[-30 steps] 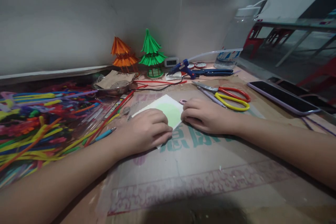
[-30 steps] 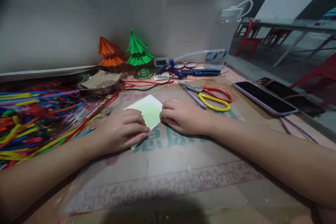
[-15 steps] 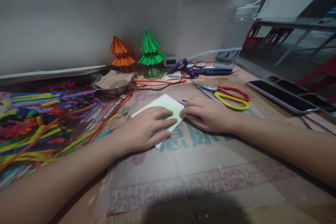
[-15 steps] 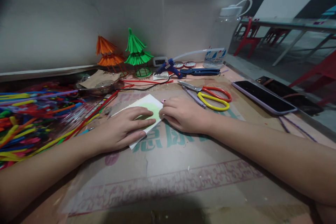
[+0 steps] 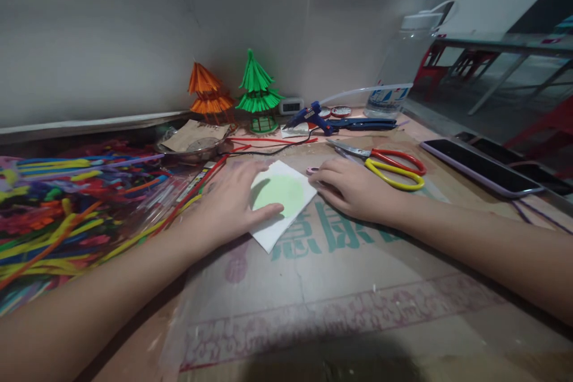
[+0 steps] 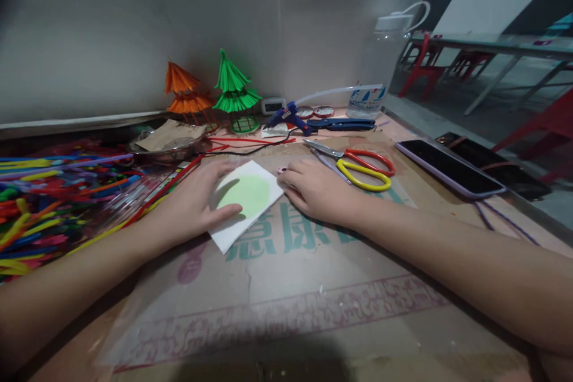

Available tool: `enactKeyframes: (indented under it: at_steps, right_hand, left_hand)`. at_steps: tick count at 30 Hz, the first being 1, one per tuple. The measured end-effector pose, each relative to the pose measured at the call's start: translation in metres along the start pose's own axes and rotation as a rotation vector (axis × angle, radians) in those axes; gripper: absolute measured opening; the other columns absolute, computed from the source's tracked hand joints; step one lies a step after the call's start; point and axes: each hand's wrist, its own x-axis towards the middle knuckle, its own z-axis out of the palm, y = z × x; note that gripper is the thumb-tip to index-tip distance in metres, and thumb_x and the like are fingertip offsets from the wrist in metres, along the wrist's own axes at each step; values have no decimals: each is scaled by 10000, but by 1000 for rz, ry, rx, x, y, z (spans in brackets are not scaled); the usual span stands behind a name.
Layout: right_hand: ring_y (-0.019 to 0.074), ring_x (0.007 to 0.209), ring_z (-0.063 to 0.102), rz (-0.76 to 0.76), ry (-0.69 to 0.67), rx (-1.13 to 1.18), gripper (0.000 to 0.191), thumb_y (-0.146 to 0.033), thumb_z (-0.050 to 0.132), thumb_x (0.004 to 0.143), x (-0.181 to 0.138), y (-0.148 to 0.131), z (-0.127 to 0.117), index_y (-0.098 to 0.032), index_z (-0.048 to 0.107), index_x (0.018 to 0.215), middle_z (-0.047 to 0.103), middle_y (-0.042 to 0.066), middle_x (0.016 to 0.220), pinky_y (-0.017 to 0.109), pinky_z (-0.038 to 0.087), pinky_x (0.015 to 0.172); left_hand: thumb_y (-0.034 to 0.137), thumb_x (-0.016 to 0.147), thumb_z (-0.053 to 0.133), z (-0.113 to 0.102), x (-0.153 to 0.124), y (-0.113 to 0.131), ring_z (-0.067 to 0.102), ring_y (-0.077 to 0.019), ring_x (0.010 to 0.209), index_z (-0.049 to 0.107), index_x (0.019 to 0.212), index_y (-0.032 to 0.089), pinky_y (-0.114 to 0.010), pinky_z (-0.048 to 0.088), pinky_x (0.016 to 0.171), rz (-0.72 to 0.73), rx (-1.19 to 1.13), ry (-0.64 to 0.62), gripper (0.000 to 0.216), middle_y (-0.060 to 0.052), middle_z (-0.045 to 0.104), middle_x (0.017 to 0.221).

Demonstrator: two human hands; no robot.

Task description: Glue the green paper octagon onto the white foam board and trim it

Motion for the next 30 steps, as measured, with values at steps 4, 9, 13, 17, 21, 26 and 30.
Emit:
enactKeyframes:
  at_steps: [4, 9, 13, 17, 21, 26, 30]
  right_hand:
    - [356, 1144, 638, 153, -64, -28, 329, -276, 508, 1014, 1, 4, 0, -120, 702, 1230, 703, 209, 1229, 516, 502, 973]
    - [360, 1265, 627, 172, -38, 183, 420, -289, 567, 980, -1, -4, -3, -152, 634, 1371, 677, 200, 1373, 547, 499, 1039]
    - [330, 1166, 678, 205, -64, 352, 460, -325, 629, 938, -3, -9, -6, -192, 627, 1378, 692, 165, 1354, 522, 551, 970]
    - [275, 1109, 709, 361, -59, 709, 369, -308, 671, 910, -2, -3, -7, -228, 668, 1270, 719, 119, 1302, 475, 581, 973]
    - [274, 1081, 724, 579, 48, 1080, 335, -296, 754, 862, 1, -1, -6, -233, 666, 1180, 744, 122, 1236, 450, 628, 884]
    - [266, 1042, 729, 726, 236, 1377, 485, -441, 787, 864, 4, -20, -4, -258, 618, 1280, 714, 135, 1309, 395, 658, 752]
    - [227, 869, 743, 636, 28, 1505, 404, -499, 815, 831, 2, -42, 1, -193, 696, 1067, 785, 109, 1034, 419, 650, 819]
  left_hand:
    - [723, 817, 680, 1, 0, -1, 443, -450, 1452, 473, 1493, 148, -617, 381, 1161, -122, 14, -197, 911, -217, 470, 1585]
    - [681, 789, 726, 3, -1, 4, 445, -441, 1445, 447, 1510, 178, -625, 373, 1162, -113, -50, -172, 923, -196, 497, 1564]
    - [650, 793, 734, 4, -3, 6, 447, -442, 1437, 429, 1507, 186, -635, 371, 1164, -89, -103, -151, 904, -194, 490, 1562]
    - [582, 804, 761, 5, -5, 8, 478, -394, 1409, 429, 1480, 200, -594, 392, 1174, -45, -153, -113, 844, -173, 490, 1535]
    - [522, 814, 797, 6, -4, 6, 449, -352, 1438, 472, 1415, 227, -572, 363, 1215, 57, -182, 15, 744, -160, 449, 1527]
    - [520, 862, 773, 6, -2, 5, 321, -368, 1536, 449, 1431, 267, -625, 308, 1239, 61, -172, 166, 702, -167, 329, 1643]
    - [413, 995, 615, 4, -2, 7, 276, -335, 1570, 415, 1472, 277, -603, 275, 1270, 25, -271, 291, 534, -139, 309, 1678]
